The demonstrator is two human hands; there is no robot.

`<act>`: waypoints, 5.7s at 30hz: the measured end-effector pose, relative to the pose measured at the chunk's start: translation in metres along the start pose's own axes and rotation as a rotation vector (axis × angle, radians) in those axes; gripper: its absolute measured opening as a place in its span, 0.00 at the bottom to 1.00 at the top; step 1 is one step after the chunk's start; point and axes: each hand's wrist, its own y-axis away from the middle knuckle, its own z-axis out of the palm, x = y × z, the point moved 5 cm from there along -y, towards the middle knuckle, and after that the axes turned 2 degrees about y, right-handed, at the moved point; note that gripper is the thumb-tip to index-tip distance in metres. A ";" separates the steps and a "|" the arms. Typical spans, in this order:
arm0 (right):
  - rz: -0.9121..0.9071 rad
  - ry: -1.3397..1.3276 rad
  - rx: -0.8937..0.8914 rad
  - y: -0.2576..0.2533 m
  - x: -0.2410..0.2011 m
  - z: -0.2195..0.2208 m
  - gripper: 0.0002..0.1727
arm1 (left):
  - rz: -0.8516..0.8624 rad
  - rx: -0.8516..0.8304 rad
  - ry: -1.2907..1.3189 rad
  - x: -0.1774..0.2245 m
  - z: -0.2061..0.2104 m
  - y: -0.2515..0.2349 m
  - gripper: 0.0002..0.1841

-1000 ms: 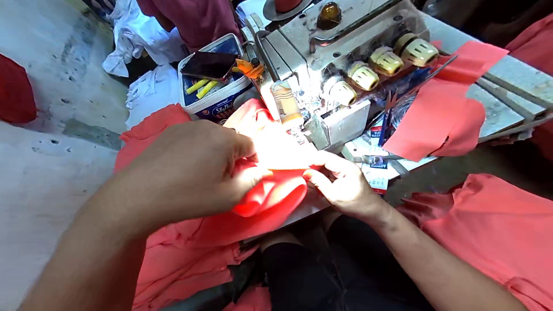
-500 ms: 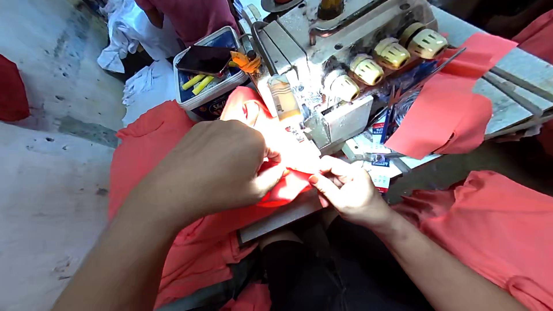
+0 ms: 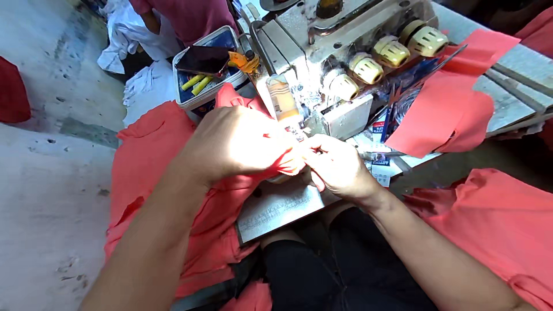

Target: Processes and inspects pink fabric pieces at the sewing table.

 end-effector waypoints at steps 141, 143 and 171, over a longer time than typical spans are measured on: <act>0.671 -0.678 -0.196 0.061 -0.005 0.026 0.22 | -0.073 0.808 1.515 0.053 0.128 0.093 0.08; 0.401 -0.495 -0.076 0.063 -0.011 0.016 0.16 | -0.044 0.850 1.279 0.049 0.117 0.104 0.15; -0.243 0.423 0.377 0.038 -0.014 -0.008 0.06 | 0.002 0.223 -0.019 -0.018 0.000 0.170 0.16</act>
